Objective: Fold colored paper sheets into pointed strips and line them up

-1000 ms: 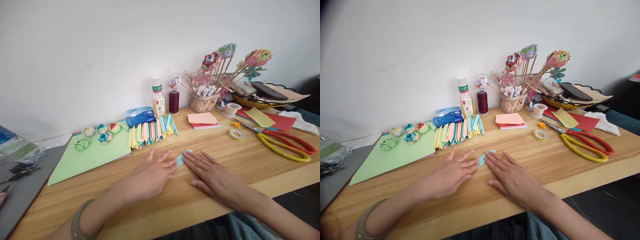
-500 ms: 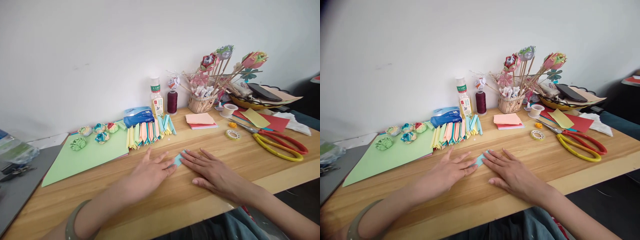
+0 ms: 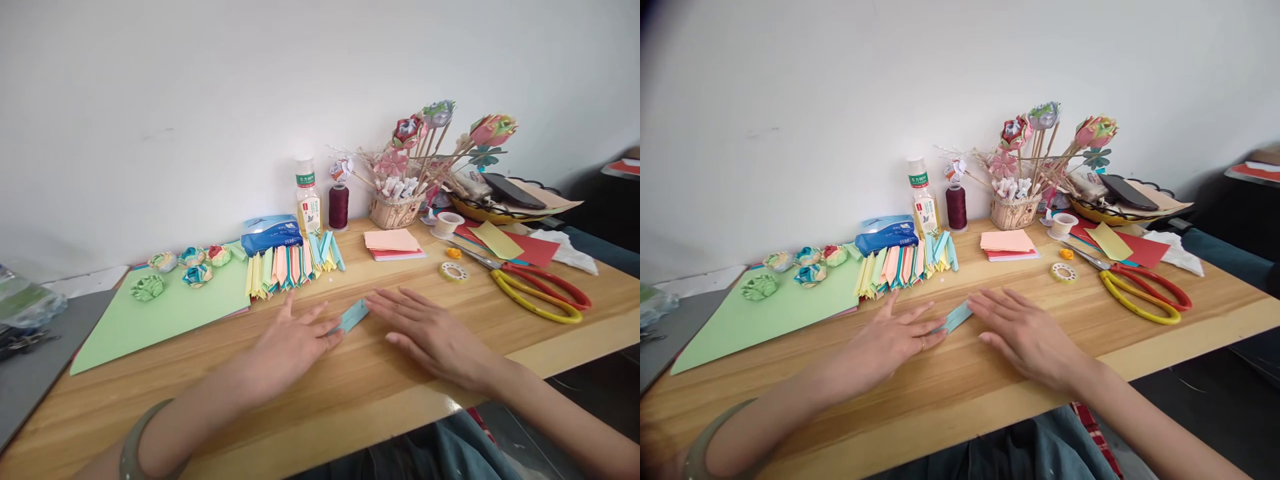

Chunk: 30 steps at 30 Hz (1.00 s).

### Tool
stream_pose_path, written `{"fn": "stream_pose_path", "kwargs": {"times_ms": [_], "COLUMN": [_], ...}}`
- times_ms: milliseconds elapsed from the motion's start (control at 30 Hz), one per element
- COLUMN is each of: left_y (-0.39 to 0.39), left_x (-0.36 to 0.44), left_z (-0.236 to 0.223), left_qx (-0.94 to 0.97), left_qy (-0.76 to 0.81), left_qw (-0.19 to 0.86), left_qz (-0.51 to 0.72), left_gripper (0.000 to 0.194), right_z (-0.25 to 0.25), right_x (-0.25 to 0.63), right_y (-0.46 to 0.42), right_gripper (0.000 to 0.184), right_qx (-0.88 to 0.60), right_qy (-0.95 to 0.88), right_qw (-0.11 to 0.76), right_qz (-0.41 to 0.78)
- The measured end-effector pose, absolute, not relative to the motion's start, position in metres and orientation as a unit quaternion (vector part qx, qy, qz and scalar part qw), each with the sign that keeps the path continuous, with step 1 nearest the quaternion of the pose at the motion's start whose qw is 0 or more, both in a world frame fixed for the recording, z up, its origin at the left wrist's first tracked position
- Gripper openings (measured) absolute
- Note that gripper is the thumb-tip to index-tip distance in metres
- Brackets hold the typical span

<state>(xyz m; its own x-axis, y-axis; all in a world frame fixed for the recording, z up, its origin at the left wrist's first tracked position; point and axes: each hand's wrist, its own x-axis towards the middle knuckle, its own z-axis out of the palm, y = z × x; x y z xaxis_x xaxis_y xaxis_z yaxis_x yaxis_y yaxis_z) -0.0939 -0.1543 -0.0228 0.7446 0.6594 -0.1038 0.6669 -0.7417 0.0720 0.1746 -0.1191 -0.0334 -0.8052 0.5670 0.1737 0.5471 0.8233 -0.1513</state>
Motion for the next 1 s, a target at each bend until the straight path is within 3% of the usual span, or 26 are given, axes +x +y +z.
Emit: {"fn": "stream_pose_path", "kwargs": {"times_ms": [200,400,633,1000], "left_y": [-0.156,-0.156,-0.163,-0.168], "left_x": [-0.101,-0.098,-0.075,-0.072], "left_z": [-0.011,-0.007,-0.032,-0.032], "left_qx": [0.932,0.929,0.936,0.928], "left_qy": [0.350,0.370,0.342,0.362], "left_qw": [0.057,0.011,-0.045,-0.064], "left_qz": [-0.072,-0.012,-0.068,-0.053], "left_gripper": [0.056,0.039,0.041,0.040], "right_z": [-0.034,-0.037,-0.048,-0.053], "right_x": [0.157,0.162,0.162,0.159], "right_y": [-0.123,-0.125,-0.130,-0.141], "right_gripper": [0.050,0.058,0.065,0.060], "right_qx": [-0.259,-0.255,-0.245,-0.294], "right_qy": [-0.960,-0.961,-0.966,-0.946], "right_qw": [0.039,0.026,0.079,0.115], "right_qz": [0.101,0.107,0.038,-0.066]}}
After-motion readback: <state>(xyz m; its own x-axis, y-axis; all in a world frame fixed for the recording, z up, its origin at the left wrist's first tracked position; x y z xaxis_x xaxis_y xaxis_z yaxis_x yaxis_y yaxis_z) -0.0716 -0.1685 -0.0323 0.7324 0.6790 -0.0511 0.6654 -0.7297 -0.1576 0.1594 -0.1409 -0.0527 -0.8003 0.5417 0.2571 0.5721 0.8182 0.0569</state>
